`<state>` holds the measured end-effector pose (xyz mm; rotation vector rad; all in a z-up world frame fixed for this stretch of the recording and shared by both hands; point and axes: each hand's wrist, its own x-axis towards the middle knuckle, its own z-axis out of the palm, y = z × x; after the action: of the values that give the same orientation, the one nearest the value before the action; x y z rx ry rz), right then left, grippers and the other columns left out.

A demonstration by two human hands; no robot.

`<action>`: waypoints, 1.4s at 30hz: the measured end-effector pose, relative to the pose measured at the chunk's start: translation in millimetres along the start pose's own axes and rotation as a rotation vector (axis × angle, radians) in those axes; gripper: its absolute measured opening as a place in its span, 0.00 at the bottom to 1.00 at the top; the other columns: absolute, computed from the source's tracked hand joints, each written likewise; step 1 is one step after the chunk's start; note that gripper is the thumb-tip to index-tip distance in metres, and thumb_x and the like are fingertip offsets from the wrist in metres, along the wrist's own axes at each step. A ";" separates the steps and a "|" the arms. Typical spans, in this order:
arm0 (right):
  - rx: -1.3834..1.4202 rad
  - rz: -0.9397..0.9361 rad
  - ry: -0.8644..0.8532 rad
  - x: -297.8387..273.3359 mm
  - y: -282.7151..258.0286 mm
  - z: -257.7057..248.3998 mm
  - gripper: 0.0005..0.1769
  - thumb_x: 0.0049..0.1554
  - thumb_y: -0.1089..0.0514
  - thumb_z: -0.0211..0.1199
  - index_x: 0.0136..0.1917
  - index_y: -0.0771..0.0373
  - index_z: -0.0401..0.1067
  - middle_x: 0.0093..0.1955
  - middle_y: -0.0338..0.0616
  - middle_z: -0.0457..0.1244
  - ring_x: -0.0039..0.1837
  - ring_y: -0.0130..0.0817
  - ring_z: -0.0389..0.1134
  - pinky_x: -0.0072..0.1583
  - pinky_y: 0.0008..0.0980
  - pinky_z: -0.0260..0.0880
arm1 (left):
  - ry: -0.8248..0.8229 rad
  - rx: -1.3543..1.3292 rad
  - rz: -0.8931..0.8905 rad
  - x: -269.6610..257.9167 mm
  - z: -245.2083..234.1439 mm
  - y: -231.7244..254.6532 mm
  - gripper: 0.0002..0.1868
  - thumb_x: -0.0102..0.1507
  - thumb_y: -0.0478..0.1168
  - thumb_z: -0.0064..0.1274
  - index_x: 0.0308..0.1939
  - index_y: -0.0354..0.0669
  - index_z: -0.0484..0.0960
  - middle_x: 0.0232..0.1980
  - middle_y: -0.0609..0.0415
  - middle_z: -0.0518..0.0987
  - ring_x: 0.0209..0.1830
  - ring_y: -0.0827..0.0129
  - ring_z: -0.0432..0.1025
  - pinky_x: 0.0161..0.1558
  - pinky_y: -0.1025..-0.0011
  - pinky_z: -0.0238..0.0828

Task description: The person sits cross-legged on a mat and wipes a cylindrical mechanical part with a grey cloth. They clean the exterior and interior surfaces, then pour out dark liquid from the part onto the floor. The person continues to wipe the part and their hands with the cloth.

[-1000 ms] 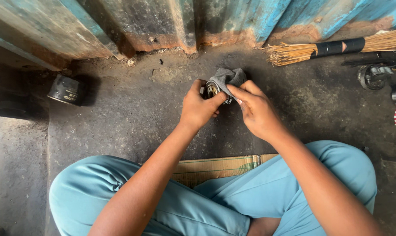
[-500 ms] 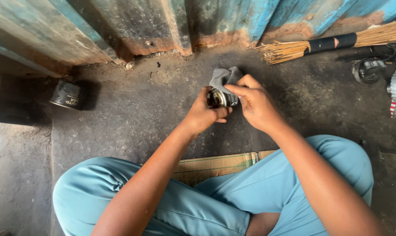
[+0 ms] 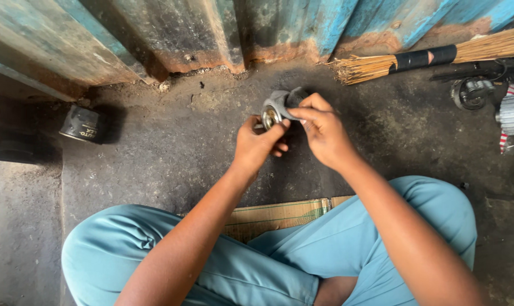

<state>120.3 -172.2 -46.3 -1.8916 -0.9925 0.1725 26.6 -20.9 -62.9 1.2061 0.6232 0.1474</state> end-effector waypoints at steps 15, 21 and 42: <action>0.852 0.336 0.284 -3.8 17.9 -60.4 0.11 0.63 0.66 0.59 0.59 0.70 0.73 0.56 0.49 0.68 0.60 0.36 0.69 0.67 0.36 0.66 | 0.053 0.135 0.001 4.1 -14.5 20.8 0.27 0.58 0.54 0.59 0.49 0.36 0.76 0.27 0.51 0.77 0.19 0.74 0.67 0.21 0.73 0.61; 1.244 0.549 0.547 2.1 -6.4 -77.2 0.13 0.56 0.60 0.56 0.54 0.63 0.74 0.54 0.44 0.71 0.61 0.41 0.72 0.67 0.47 0.67 | -0.117 -0.340 -0.123 5.5 -13.6 11.2 0.25 0.64 0.60 0.47 0.43 0.39 0.74 0.27 0.50 0.77 0.19 0.73 0.65 0.22 0.73 0.58; 0.564 0.317 0.228 -10.8 3.5 -4.3 0.18 0.67 0.55 0.60 0.63 0.71 0.76 0.53 0.39 0.68 0.53 0.20 0.65 0.56 0.22 0.65 | -0.005 0.051 0.107 -21.8 7.3 -3.1 0.22 0.65 0.52 0.59 0.44 0.34 0.79 0.31 0.58 0.76 0.25 0.81 0.68 0.26 0.78 0.63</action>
<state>117.3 -183.4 -49.9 -1.4891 -0.4214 0.3718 11.8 -37.4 -56.0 1.2895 0.5607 0.2195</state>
